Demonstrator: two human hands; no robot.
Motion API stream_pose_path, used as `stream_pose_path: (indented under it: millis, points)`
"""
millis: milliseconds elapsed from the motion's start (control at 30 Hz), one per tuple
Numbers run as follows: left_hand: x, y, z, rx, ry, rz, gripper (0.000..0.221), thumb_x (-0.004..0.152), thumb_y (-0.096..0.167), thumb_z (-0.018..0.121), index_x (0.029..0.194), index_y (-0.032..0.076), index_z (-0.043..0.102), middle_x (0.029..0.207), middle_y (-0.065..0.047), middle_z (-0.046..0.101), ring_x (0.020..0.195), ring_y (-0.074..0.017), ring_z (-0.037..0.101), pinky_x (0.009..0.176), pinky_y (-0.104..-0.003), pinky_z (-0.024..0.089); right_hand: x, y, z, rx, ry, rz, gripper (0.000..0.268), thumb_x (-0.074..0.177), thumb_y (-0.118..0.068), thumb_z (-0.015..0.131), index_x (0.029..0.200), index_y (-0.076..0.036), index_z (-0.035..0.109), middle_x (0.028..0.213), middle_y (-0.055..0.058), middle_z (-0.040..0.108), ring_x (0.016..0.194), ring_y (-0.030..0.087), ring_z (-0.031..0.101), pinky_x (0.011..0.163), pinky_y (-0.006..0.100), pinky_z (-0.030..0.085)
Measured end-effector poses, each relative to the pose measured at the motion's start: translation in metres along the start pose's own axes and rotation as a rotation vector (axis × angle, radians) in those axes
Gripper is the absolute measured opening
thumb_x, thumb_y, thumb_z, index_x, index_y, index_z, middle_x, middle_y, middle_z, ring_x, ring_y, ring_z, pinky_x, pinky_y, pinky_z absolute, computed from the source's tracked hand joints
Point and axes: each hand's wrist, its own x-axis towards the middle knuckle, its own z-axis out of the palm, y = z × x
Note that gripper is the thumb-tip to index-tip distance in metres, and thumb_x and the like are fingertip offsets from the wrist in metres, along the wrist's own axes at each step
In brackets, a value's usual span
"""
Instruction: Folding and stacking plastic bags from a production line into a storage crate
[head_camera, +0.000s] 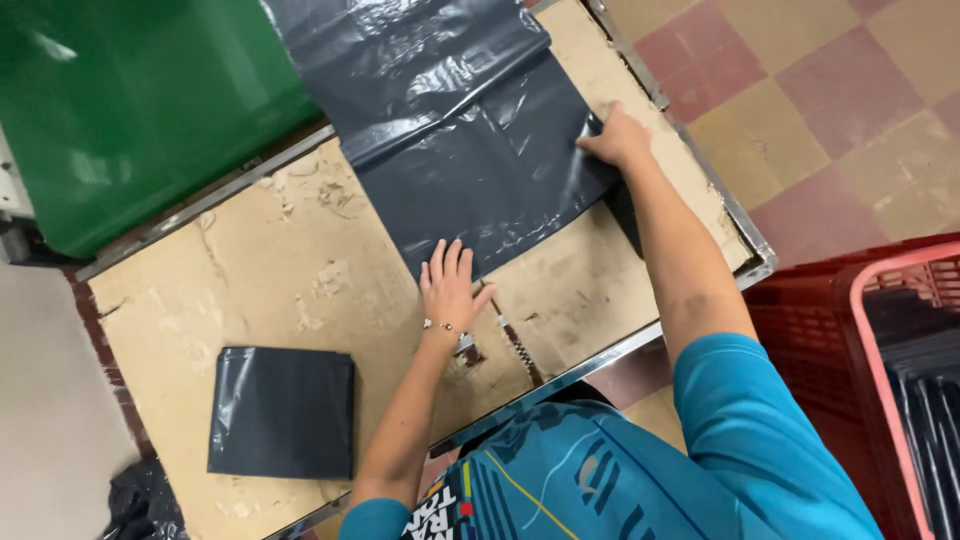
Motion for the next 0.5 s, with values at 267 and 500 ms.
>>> stream_pose_path:
  millis: [267, 500]
  points:
    - [0.017, 0.024, 0.004, 0.136, 0.374, -0.046, 0.080, 0.085, 0.078, 0.055, 0.123, 0.008, 0.066, 0.130, -0.009, 0.063, 0.130, -0.0309, 0.053, 0.096, -0.056, 0.047, -0.005, -0.033, -0.038, 0.671, -0.025, -0.555, 0.065, 0.089, -0.014, 0.068, 0.150, -0.016, 0.044, 0.149, 0.008, 0.051, 0.129, 0.023, 0.053, 0.109, 0.033, 0.039]
    - [0.003, -0.040, -0.009, 0.182, 0.442, -0.017, 0.018, 0.073, 0.020, 0.064, 0.090, 0.019, 0.062, 0.081, -0.001, 0.060, 0.075, -0.0278, 0.061, 0.061, -0.043, 0.048, -0.064, -0.048, -0.066, 1.106, -0.174, -0.388, 0.005, 0.098, -0.019, 0.069, 0.097, -0.022, 0.073, 0.089, -0.010, 0.068, 0.075, -0.001, 0.058, 0.066, 0.014, 0.046]
